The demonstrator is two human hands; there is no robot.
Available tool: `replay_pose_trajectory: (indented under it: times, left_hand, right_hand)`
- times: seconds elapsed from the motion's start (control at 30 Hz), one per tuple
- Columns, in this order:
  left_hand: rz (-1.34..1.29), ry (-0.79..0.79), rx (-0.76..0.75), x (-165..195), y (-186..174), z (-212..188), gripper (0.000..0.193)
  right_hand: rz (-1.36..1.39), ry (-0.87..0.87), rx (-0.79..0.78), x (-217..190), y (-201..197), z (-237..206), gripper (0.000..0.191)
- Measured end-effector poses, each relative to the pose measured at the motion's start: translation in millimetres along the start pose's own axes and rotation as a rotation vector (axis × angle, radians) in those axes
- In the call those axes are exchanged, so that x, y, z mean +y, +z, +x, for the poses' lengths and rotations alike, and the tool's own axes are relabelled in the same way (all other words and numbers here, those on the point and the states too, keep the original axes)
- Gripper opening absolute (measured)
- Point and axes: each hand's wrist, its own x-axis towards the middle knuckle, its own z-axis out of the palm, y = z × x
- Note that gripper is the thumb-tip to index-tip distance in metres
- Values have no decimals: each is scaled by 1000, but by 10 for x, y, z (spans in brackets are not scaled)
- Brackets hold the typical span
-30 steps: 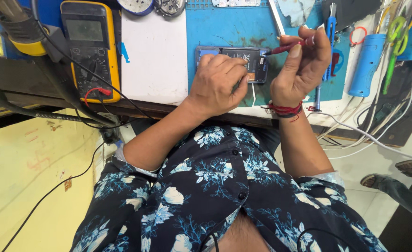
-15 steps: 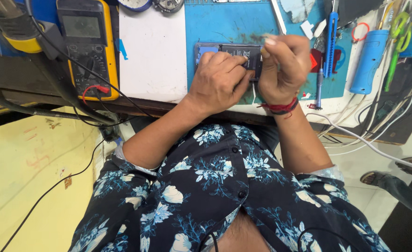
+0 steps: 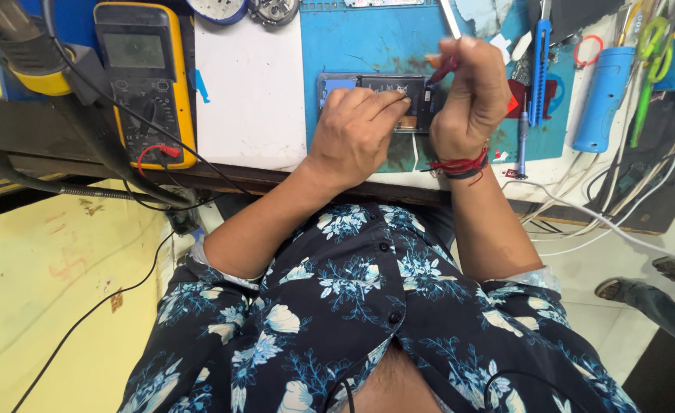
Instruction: The person works on a disassembled smartphone at a repair bench. They use a blue soldering iron to heat and work on the phone's internal board, then use a red-handled tool to work on small components, and finally press the phone's back cover closed with both hands.
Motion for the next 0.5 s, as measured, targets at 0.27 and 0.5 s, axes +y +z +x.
replay_pose_trajectory:
  times: [0.27,0.5]
  left_hand:
    - [-47,-24,31,36,16,24,13]
    - [-60,-26,37,39,12,50,20]
  right_hand:
    - [53,12,28,69,-13,-34,35]
    - [-133,-63,8,26,-34,-44,34]
